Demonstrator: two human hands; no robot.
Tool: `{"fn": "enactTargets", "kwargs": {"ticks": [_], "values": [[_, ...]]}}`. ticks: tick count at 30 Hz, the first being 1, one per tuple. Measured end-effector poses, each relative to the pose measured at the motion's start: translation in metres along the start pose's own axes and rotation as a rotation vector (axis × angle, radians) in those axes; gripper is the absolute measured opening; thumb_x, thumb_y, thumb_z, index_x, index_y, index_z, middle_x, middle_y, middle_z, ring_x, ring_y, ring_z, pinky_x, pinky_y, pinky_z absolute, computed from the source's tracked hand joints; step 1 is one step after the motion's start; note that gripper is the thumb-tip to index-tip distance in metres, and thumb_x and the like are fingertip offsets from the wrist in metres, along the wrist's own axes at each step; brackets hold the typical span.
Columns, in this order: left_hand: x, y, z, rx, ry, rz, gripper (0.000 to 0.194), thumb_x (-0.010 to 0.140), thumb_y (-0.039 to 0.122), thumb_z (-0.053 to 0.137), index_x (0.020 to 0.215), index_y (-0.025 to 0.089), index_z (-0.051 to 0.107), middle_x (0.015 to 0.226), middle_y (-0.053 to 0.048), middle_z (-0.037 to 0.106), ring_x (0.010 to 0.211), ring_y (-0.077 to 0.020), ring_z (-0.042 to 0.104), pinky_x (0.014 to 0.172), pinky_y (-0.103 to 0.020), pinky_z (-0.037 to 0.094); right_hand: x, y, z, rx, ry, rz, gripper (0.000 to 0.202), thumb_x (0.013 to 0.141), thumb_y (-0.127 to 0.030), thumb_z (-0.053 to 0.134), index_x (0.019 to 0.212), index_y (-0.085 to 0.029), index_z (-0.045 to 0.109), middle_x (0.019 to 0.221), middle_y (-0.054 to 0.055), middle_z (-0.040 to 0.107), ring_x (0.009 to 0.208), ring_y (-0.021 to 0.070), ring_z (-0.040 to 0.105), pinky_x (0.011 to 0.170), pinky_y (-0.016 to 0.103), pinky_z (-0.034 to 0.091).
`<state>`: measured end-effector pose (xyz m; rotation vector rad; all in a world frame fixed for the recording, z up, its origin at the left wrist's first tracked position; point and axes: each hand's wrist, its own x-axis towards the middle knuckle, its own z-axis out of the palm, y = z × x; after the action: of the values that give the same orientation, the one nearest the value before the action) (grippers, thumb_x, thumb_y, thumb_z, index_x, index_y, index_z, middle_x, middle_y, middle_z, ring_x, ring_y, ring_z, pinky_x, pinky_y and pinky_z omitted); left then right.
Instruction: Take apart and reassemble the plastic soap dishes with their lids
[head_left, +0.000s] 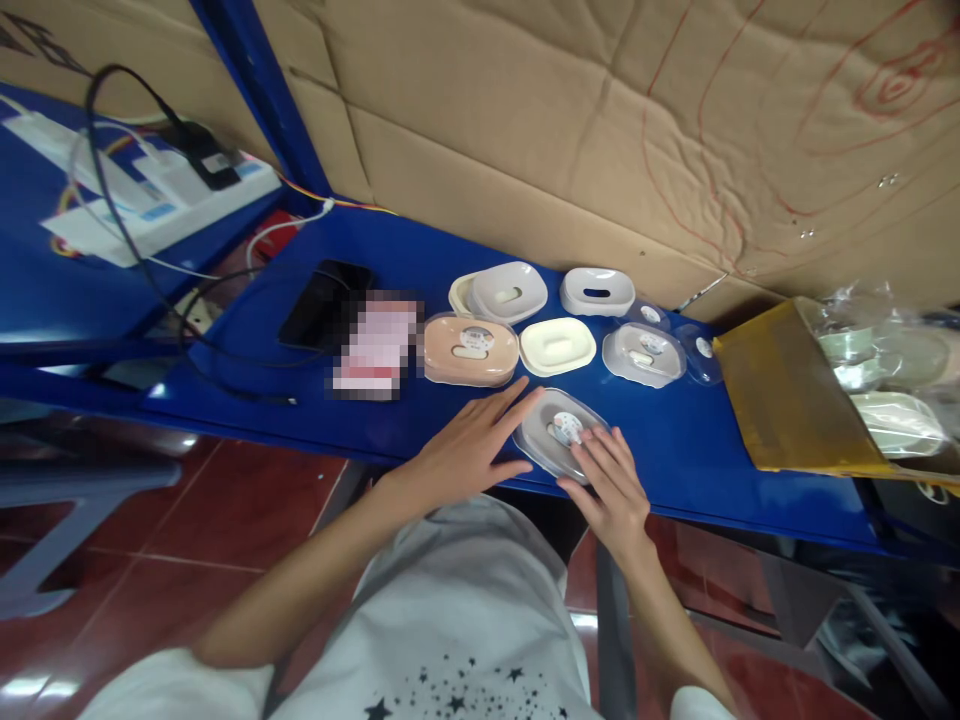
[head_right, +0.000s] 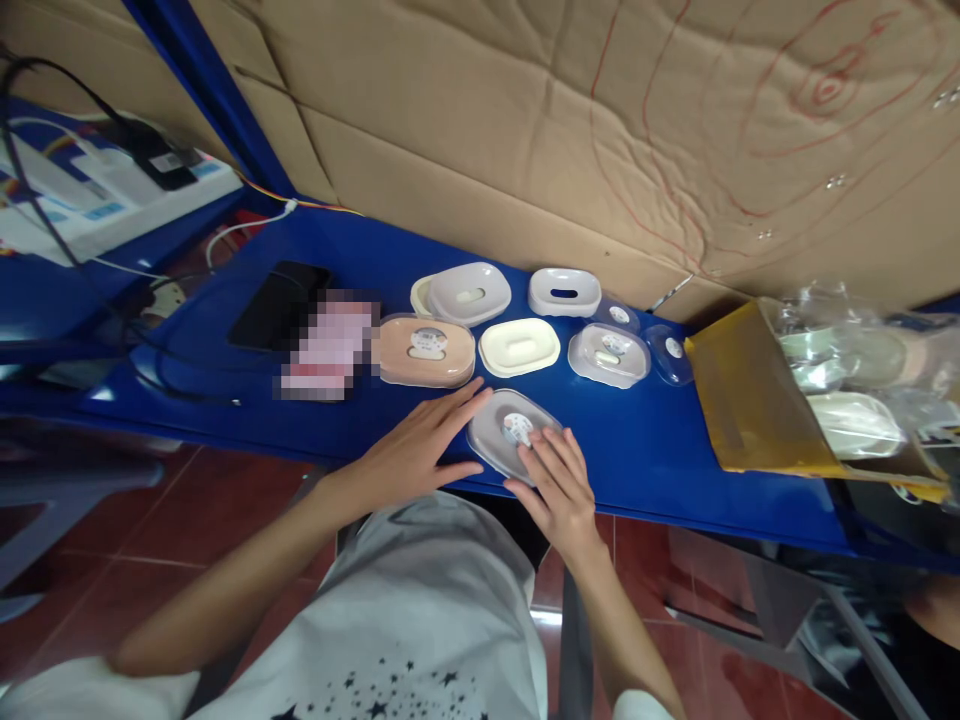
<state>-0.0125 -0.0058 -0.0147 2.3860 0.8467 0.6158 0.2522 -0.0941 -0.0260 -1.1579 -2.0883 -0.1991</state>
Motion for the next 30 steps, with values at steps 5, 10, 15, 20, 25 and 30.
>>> {"fn": "enactTargets", "kwargs": {"ticks": [5, 10, 15, 20, 25, 30], "values": [[0.026, -0.005, 0.001, -0.128, -0.028, 0.03, 0.11, 0.09, 0.047, 0.087, 0.174, 0.031, 0.017, 0.174, -0.013, 0.042, 0.158, -0.0362, 0.042, 0.13, -0.056, 0.033, 0.001, 0.001, -0.002, 0.075, 0.026, 0.065, 0.062, 0.099, -0.02, 0.078, 0.157, -0.029, 0.058, 0.143, 0.012, 0.073, 0.144, 0.0356, 0.062, 0.12, 0.071, 0.05], [0.024, -0.005, 0.003, -0.145, -0.017, -0.025, 0.107, 0.09, 0.05, 0.086, 0.173, 0.03, 0.021, 0.171, -0.013, 0.046, 0.155, -0.0355, 0.047, 0.129, -0.054, 0.035, 0.0, -0.001, -0.002, 0.079, 0.034, 0.083, 0.059, 0.098, -0.019, 0.078, 0.153, -0.028, 0.061, 0.142, 0.012, 0.072, 0.142, 0.0352, 0.064, 0.119, 0.07, 0.053], [0.02, -0.006, 0.004, -0.115, 0.001, 0.001, 0.099, 0.096, 0.05, 0.08, 0.173, 0.031, 0.021, 0.171, -0.013, 0.045, 0.156, -0.0343, 0.046, 0.129, -0.055, 0.035, -0.001, 0.0, -0.004, 0.08, -0.009, 0.078, 0.059, 0.096, -0.017, 0.078, 0.152, -0.029, 0.061, 0.141, 0.012, 0.072, 0.141, 0.0362, 0.064, 0.119, 0.071, 0.052], [0.02, -0.005, 0.004, -0.091, 0.016, 0.031, 0.104, 0.095, 0.046, 0.081, 0.174, 0.033, 0.014, 0.173, -0.011, 0.044, 0.156, -0.0328, 0.047, 0.129, -0.055, 0.037, -0.002, 0.0, -0.006, 0.022, -0.083, 0.062, 0.064, 0.097, -0.021, 0.077, 0.156, -0.034, 0.055, 0.144, 0.01, 0.07, 0.143, 0.0368, 0.062, 0.119, 0.07, 0.052], [0.019, -0.001, 0.0, -0.08, 0.013, 0.027, 0.096, 0.101, 0.044, 0.074, 0.174, 0.032, 0.014, 0.174, -0.012, 0.041, 0.16, -0.0328, 0.042, 0.13, -0.055, 0.036, -0.019, 0.025, -0.034, -0.077, -0.059, 0.107, 0.056, 0.096, -0.022, 0.078, 0.148, -0.028, 0.059, 0.139, 0.013, 0.071, 0.14, 0.0365, 0.063, 0.116, 0.066, 0.053], [0.018, 0.001, 0.0, -0.055, 0.053, -0.009, 0.071, 0.108, 0.042, 0.063, 0.17, 0.033, 0.031, 0.167, -0.011, 0.049, 0.153, -0.0309, 0.049, 0.127, -0.053, 0.042, -0.032, 0.059, -0.076, -0.423, 0.02, 0.289, 0.049, 0.103, -0.031, 0.068, 0.15, -0.021, 0.058, 0.144, 0.018, 0.07, 0.144, 0.0416, 0.06, 0.124, 0.077, 0.03]]}}
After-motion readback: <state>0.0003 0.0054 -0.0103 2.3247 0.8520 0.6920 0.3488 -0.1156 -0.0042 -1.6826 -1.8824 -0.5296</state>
